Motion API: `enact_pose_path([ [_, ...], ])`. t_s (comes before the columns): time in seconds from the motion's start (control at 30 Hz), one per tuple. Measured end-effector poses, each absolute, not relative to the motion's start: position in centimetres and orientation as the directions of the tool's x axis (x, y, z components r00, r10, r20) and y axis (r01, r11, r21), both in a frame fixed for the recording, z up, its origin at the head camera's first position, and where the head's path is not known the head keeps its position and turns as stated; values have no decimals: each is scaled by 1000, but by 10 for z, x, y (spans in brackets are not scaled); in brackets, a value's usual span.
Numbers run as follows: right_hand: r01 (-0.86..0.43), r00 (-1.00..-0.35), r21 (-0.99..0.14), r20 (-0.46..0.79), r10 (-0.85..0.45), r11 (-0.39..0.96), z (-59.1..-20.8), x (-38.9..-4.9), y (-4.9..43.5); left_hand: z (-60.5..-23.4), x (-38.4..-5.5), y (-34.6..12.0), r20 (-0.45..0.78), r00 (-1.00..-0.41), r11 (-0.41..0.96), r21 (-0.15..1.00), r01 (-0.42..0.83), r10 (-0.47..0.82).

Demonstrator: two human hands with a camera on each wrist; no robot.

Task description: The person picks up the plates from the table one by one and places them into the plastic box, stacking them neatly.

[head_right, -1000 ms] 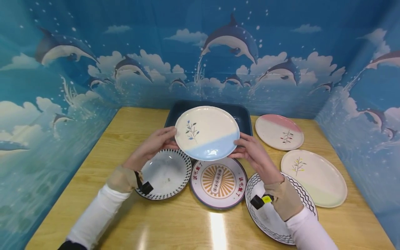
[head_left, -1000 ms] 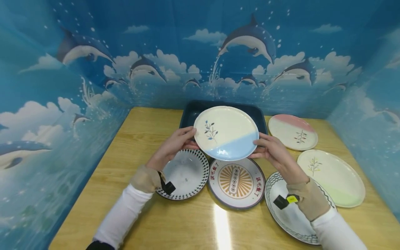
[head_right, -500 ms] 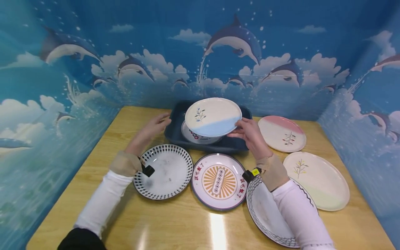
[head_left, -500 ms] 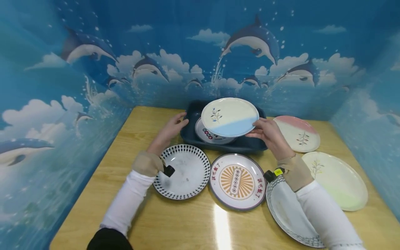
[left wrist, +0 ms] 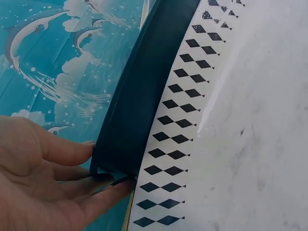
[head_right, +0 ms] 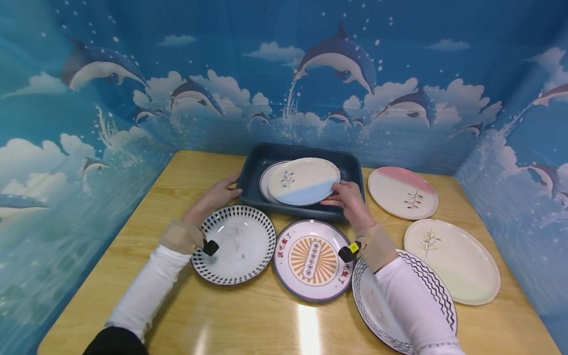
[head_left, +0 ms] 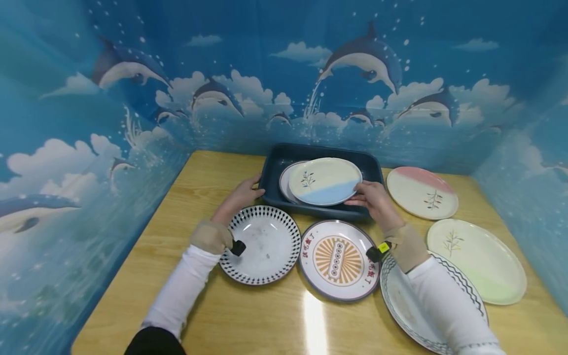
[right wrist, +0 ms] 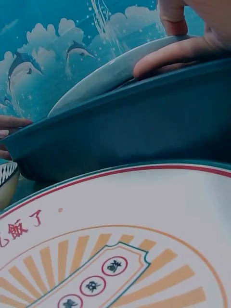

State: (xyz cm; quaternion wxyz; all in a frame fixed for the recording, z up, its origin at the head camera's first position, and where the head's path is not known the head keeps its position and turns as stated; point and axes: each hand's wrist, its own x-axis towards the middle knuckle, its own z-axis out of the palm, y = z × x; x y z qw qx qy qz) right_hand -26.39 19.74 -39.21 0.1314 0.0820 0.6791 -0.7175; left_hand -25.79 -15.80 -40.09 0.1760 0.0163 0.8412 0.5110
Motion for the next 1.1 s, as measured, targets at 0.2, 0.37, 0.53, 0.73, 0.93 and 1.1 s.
enact_pose_path([
  [0.2, 306, -951, -950, -302, -65, -59, -399, -269, 194, -402, -258, -158, -278, -941, 483, 862, -155, 193],
  [0.37, 318, -947, -946, -313, -78, -59, -404, -271, 193, -402, -258, -156, -271, -944, 472, 868, -156, 186],
  [0.53, 336, -937, -942, -334, -101, 3, -409, -275, 191, -402, -258, -155, -248, -950, 463, 876, -137, 188],
  [0.73, 283, -946, -930, -311, -94, 235, -410, -280, 189, -403, -257, -155, -250, -949, 465, 875, -136, 193],
  [0.93, 201, -953, -916, -264, -146, 346, -412, -284, 189, -404, -256, -156, -251, -949, 476, 869, -133, 193],
  [1.1, 199, -947, -903, -277, -163, 381, -417, -291, 190, -404, -257, -156, -243, -949, 477, 870, -122, 201],
])
